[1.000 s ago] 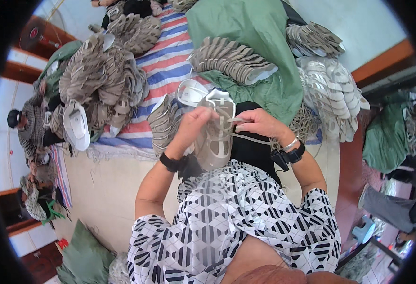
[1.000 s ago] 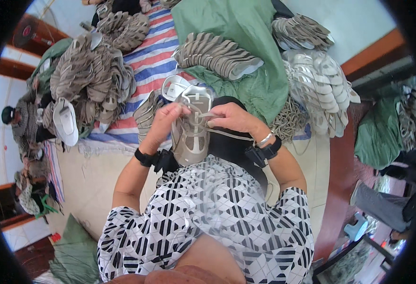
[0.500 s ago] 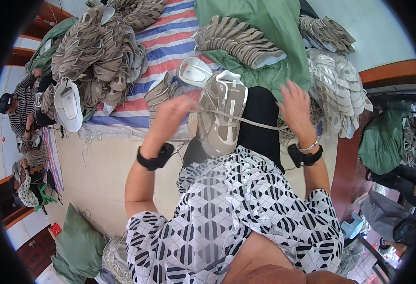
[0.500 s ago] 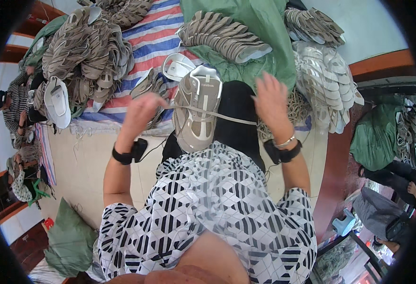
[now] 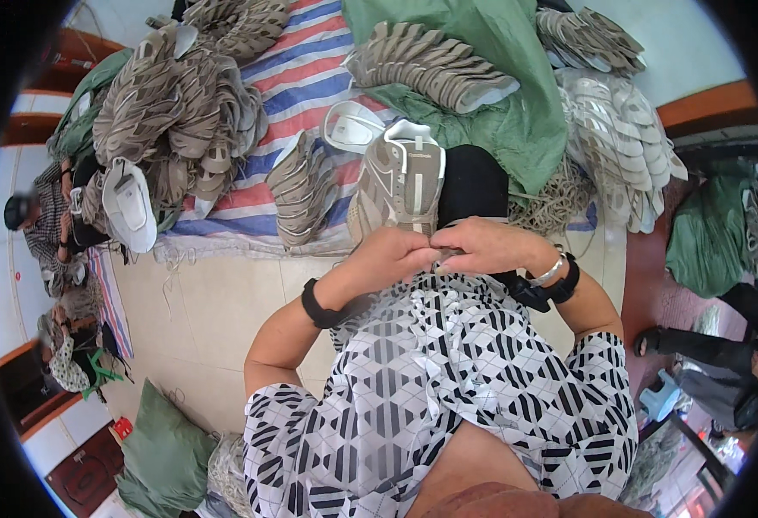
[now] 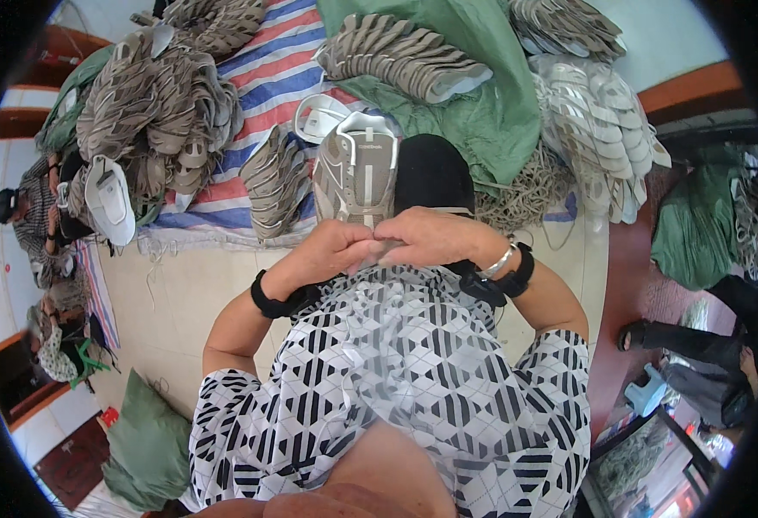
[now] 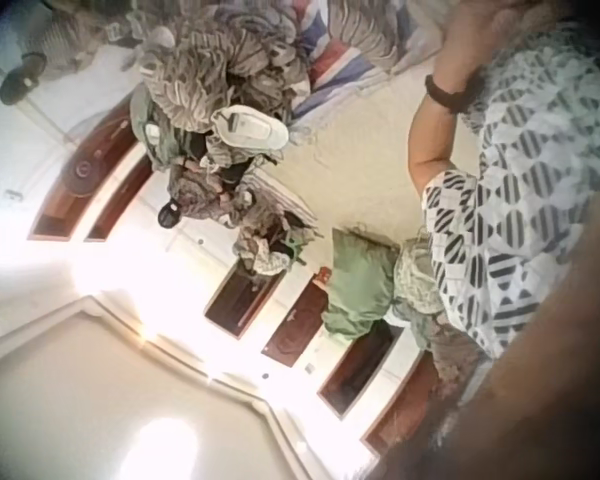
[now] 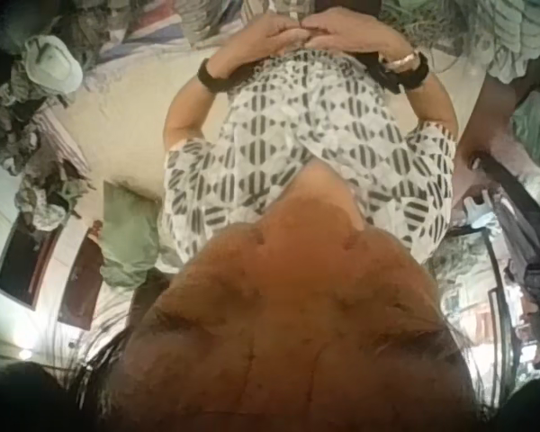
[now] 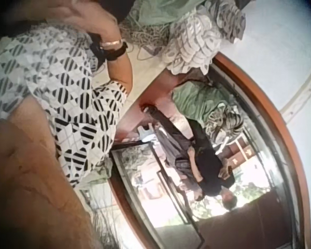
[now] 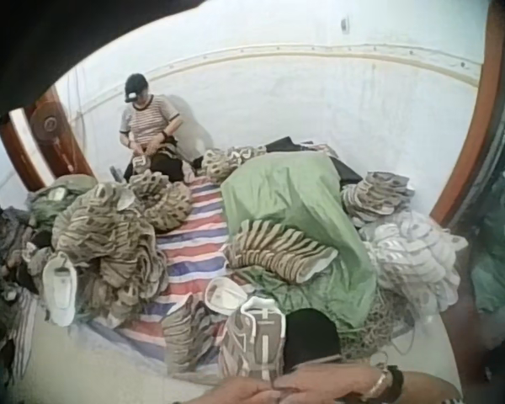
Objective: The person threads a beige shoelace through the eyelets of a beige sneaker, pulling the lace tight and adjusting the loops. They briefly inspect the inside of the shoe before continuing to lace it up.
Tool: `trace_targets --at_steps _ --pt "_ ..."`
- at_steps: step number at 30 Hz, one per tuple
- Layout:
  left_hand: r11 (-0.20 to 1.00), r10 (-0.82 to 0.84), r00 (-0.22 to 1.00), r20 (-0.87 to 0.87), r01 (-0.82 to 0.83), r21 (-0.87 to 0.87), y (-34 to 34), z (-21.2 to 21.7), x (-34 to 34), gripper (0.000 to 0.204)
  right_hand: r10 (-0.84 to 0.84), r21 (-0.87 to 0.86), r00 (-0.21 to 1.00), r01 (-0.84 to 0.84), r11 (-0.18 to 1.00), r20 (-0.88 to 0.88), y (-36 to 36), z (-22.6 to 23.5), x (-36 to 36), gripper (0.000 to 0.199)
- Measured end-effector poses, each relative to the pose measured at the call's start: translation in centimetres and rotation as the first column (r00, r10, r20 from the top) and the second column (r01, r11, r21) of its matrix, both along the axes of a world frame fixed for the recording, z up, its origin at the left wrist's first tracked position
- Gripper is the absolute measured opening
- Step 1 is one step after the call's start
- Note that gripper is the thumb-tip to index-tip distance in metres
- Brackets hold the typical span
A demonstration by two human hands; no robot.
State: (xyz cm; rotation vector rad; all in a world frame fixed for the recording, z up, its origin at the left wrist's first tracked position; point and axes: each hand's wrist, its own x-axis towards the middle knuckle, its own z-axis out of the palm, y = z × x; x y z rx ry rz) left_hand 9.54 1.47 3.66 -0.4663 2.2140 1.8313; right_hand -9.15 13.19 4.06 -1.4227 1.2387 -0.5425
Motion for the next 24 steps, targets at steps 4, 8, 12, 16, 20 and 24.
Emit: trace_targets --at_steps 4,8,12,16,20,24 --pt "0.947 0.165 0.985 -0.043 -0.17 -0.272 -0.8 -1.3 -1.3 0.026 -0.16 0.093 0.982 0.151 0.984 0.096 1.0 0.1 -1.7 0.016" --pt "0.522 0.125 0.859 -0.496 -0.482 -0.704 -4.6 -2.0 -3.8 0.021 -0.57 -0.529 0.481 0.233 0.816 -0.666 8.0 0.5 -14.4 0.017" --pt "0.464 0.235 0.842 -0.486 -0.536 -0.705 -6.3 -5.9 -6.8 0.032 -0.567 -0.611 -0.266 0.525 0.593 -0.78 10.6 8.8 -16.1 0.024" --pt "0.588 0.196 0.899 -0.393 -0.428 -0.686 -7.0 -8.5 -7.6 0.036 -0.794 -0.554 0.486 0.572 0.605 -0.365 6.8 4.2 -12.5 0.025" --pt "0.678 0.155 0.88 -0.449 -0.426 -0.6 -7.9 -9.6 -7.2 0.04 -0.612 -0.78 0.772 0.273 0.564 -0.172 -3.1 -4.4 -6.1 0.02" --pt "0.678 0.153 0.876 -0.457 -0.43 -0.596 -7.2 -8.8 -6.2 0.044 -0.473 -0.633 0.704 0.043 0.773 -0.53 -6.0 -7.3 -3.9 0.013"
